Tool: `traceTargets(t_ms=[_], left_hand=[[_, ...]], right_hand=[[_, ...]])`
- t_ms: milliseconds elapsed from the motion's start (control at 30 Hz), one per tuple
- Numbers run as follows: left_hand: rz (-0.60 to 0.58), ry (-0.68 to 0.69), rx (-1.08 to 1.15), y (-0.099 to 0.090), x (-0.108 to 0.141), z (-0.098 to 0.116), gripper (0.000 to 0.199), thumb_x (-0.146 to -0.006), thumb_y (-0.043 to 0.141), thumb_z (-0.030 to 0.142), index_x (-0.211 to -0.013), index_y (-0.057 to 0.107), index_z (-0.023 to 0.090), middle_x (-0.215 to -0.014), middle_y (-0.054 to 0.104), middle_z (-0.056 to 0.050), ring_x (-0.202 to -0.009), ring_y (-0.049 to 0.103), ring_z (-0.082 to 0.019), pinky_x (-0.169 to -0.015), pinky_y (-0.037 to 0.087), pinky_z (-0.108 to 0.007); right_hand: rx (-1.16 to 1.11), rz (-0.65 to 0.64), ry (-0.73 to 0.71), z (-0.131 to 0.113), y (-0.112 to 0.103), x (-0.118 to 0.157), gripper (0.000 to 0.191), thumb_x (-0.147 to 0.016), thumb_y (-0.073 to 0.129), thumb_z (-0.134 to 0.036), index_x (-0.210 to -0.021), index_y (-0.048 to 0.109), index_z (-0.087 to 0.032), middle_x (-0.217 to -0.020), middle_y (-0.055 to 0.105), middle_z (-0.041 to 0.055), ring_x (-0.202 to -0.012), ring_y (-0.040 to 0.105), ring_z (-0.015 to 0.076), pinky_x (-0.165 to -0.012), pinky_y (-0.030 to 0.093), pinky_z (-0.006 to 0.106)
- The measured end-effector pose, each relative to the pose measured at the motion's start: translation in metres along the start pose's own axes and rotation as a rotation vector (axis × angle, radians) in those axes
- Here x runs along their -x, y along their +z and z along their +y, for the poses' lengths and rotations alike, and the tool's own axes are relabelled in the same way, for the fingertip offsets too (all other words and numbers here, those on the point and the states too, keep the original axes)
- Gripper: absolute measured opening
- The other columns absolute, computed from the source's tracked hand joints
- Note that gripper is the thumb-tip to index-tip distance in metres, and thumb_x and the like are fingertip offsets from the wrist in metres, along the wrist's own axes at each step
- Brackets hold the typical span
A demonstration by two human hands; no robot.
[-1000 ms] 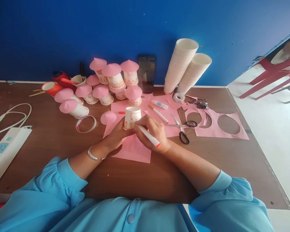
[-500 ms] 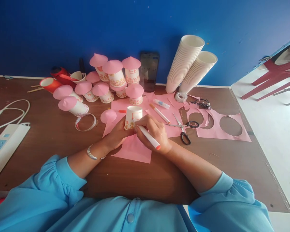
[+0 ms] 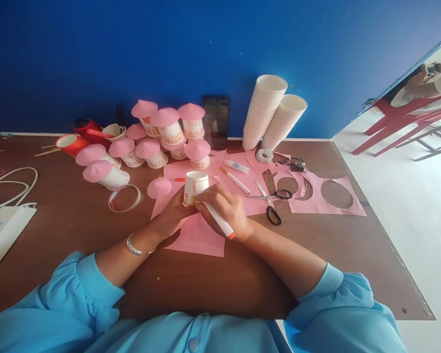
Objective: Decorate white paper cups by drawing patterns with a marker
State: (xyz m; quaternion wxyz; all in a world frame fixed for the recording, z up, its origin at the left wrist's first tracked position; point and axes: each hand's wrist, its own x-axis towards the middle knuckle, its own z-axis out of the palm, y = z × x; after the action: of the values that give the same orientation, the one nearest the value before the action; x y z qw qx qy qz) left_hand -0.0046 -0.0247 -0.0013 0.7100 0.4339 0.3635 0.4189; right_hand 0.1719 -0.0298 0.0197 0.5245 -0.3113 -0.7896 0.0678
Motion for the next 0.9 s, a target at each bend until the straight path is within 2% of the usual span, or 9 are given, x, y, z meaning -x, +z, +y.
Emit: traceTargets(t_ms=[267,400,467,533,600,667,767,900], left_hand=[[0.012,0.005,0.000,0.000,-0.001,0.000,0.045,-0.072,0.087,0.030,-0.108,0.062,0.020,-0.106,0.068,-0.004,-0.101,0.061,-0.021,-0.090,0.045,-0.036],[0.002,0.016,-0.025,-0.002,-0.002,-0.003,0.047,-0.075,0.084,0.030,-0.116,0.061,0.021,-0.106,0.067,-0.005,-0.101,0.061,-0.022,-0.090,0.047,-0.037],[0.008,0.003,-0.048,-0.003,-0.002,-0.004,0.047,-0.075,0.084,0.030,-0.116,0.061,0.022,-0.103,0.067,-0.004,-0.096,0.061,-0.020,-0.087,0.048,-0.037],[0.005,-0.006,-0.057,-0.005,-0.002,-0.005,0.046,-0.076,0.084,0.030,-0.115,0.062,0.021,-0.101,0.067,-0.004,-0.092,0.062,-0.019,-0.084,0.050,-0.037],[0.006,-0.004,-0.059,-0.005,-0.002,-0.005,0.046,-0.076,0.083,0.031,-0.115,0.061,0.021,-0.101,0.067,-0.003,-0.091,0.063,-0.019,-0.084,0.052,-0.037],[0.017,-0.006,-0.061,-0.005,-0.002,-0.005,0.049,-0.075,0.084,0.031,-0.117,0.061,0.021,-0.102,0.067,-0.003,-0.091,0.063,-0.018,-0.085,0.053,-0.037],[0.026,-0.020,-0.049,-0.004,-0.002,-0.003,0.055,-0.074,0.085,0.030,-0.122,0.059,0.023,-0.103,0.068,-0.003,-0.090,0.063,-0.018,-0.086,0.054,-0.038],[0.026,-0.012,-0.034,-0.005,-0.002,-0.004,0.055,-0.072,0.086,0.031,-0.120,0.060,0.023,-0.099,0.068,-0.003,-0.088,0.063,-0.017,-0.085,0.053,-0.037]], right_hand=[[-0.034,-0.009,-0.029,0.000,-0.002,0.001,0.022,-0.093,0.061,-0.015,-0.113,0.061,-0.023,-0.087,0.068,0.0044,-0.074,0.068,0.0175,-0.063,0.058,0.030],[0.030,-0.026,-0.015,0.013,-0.015,-0.004,0.032,-0.097,0.056,-0.019,-0.128,0.058,-0.026,-0.100,0.073,0.0066,-0.078,0.069,0.0186,-0.068,0.059,0.033],[0.160,-0.032,0.039,0.027,-0.023,-0.014,0.039,-0.099,0.051,-0.016,-0.136,0.054,-0.029,-0.107,0.075,0.0060,-0.078,0.070,0.0182,-0.069,0.058,0.034],[0.349,-0.098,-0.042,0.048,-0.029,-0.028,0.039,-0.100,0.046,-0.014,-0.134,0.055,-0.030,-0.122,0.074,0.0075,-0.092,0.071,0.0219,-0.072,0.057,0.037],[0.543,-0.185,-0.119,0.071,-0.030,-0.044,0.035,-0.100,0.045,-0.014,-0.128,0.058,-0.027,-0.141,0.065,0.0091,-0.111,0.066,0.0280,-0.077,0.055,0.042],[0.643,-0.273,-0.146,0.093,-0.028,-0.058,0.034,-0.099,0.044,-0.013,-0.126,0.059,-0.027,-0.150,0.057,0.0083,-0.122,0.061,0.0308,-0.084,0.053,0.047],[0.726,-0.387,-0.129,0.119,-0.021,-0.072,0.037,-0.099,0.039,-0.010,-0.126,0.058,-0.028,-0.155,0.052,0.0063,-0.127,0.055,0.0317,-0.088,0.050,0.049],[0.816,-0.456,-0.107,0.138,-0.013,-0.074,0.034,-0.099,0.039,-0.011,-0.125,0.056,-0.024,-0.157,0.049,0.0112,-0.131,0.050,0.0332,-0.088,0.048,0.049]])
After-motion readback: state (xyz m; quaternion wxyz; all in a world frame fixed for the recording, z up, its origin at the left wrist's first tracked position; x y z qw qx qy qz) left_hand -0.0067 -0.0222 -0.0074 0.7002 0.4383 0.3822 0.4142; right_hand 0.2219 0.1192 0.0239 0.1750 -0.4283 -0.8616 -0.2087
